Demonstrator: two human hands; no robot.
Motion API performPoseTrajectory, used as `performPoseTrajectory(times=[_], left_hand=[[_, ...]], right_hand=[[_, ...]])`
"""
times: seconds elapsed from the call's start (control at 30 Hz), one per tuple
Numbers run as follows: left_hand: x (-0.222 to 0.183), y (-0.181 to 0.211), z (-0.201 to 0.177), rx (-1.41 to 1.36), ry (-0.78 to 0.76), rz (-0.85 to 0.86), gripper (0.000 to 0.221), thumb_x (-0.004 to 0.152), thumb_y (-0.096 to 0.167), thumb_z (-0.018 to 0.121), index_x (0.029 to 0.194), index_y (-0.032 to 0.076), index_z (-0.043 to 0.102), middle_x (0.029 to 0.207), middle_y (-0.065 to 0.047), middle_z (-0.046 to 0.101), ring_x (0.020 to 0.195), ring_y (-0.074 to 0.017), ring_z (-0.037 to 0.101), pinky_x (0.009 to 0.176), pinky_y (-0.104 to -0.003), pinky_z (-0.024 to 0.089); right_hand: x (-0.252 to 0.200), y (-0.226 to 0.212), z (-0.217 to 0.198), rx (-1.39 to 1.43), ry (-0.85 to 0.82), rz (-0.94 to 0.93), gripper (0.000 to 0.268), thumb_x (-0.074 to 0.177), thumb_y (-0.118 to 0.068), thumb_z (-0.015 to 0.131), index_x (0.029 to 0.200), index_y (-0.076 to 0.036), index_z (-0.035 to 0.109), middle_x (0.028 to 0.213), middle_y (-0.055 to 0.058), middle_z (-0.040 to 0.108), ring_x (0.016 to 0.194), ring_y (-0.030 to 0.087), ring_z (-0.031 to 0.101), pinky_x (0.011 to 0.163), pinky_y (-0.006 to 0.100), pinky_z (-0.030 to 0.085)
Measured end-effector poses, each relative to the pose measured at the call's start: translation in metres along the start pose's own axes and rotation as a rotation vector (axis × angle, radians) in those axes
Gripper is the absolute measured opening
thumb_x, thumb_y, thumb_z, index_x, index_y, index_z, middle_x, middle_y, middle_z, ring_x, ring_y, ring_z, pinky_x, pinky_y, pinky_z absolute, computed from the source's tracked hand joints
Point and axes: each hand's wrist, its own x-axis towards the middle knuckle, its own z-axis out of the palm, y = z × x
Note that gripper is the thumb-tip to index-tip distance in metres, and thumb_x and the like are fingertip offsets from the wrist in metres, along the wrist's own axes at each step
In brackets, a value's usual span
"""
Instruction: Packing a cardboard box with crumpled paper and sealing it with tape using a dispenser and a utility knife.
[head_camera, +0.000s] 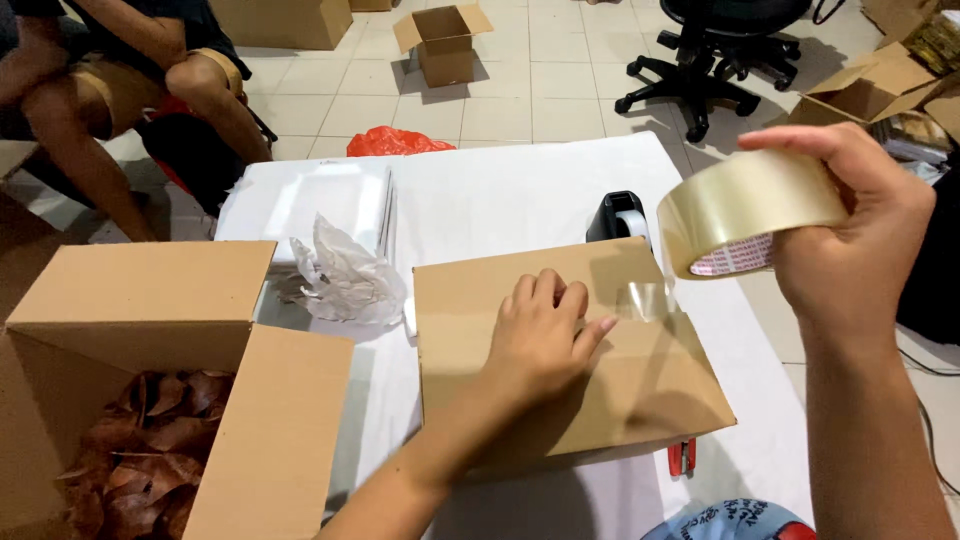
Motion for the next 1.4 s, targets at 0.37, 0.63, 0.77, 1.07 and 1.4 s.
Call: performPoseTrajectory(times=[0.37, 0.63, 0.77, 1.07, 1.4], left_hand=[[-0.002, -0.022, 0.004, -0.438, 0.170, -0.080, 0.020, 0.095, 0.021, 0.050, 0.106, 0.011, 0.063, 0.093, -0.005, 0.071, 0.091, -0.0268, 0.067, 0.084, -0.042, 0.050], [0.003, 0.004, -0.058, -0.919, 0.015, -0.577, 0.068, 0.098, 0.057, 0.021, 0.116, 0.014, 0.070, 0.094, -0.001, 0.082, 0.085, -0.0128, 0.073, 0.089, -0.027, 0.054], [0.010, -0.018, -0.032, -1.273, 0.143, -0.607, 0.052, 0.099, 0.054, 0.038, 0.111, 0.008, 0.058, 0.102, -0.012, 0.081, 0.080, -0.0126, 0.067, 0.075, -0.024, 0.050], [0.007, -0.023, -0.049, -1.505, 0.278, -0.692, 0.033, 0.094, 0.039, 0.058, 0.112, 0.013, 0.051, 0.126, -0.015, 0.074, 0.108, -0.0222, 0.073, 0.090, -0.029, 0.051], [0.005, -0.044, -0.035, -1.390, 0.415, -0.667, 0.014, 0.102, 0.023, 0.056, 0.099, 0.009, 0.057, 0.096, -0.008, 0.072, 0.086, -0.0156, 0.068, 0.075, -0.026, 0.052]], right_hand=[[0.032, -0.019, 0.045, 0.273, 0.215, -0.026, 0.046, 0.087, 0.008, 0.046, 0.125, -0.001, 0.070, 0.120, 0.011, 0.069, 0.111, 0.017, 0.062, 0.095, 0.026, 0.046], [0.045, -0.035, 0.075, 0.614, 0.309, 0.106, 0.031, 0.094, 0.003, 0.057, 0.117, -0.012, 0.069, 0.118, 0.001, 0.070, 0.101, 0.009, 0.061, 0.084, 0.022, 0.047], [0.043, -0.031, 0.087, 0.671, 0.324, 0.163, 0.027, 0.094, 0.001, 0.059, 0.115, -0.012, 0.070, 0.118, 0.001, 0.071, 0.103, 0.009, 0.064, 0.084, 0.021, 0.051], [0.041, -0.029, 0.088, 0.732, 0.351, 0.290, 0.025, 0.095, -0.002, 0.060, 0.113, -0.014, 0.072, 0.105, -0.004, 0.066, 0.093, 0.007, 0.060, 0.079, 0.020, 0.050], [0.031, -0.026, 0.085, 0.588, 0.404, 0.288, 0.032, 0.088, 0.000, 0.061, 0.114, -0.015, 0.073, 0.121, -0.002, 0.072, 0.107, 0.010, 0.067, 0.089, 0.020, 0.055]])
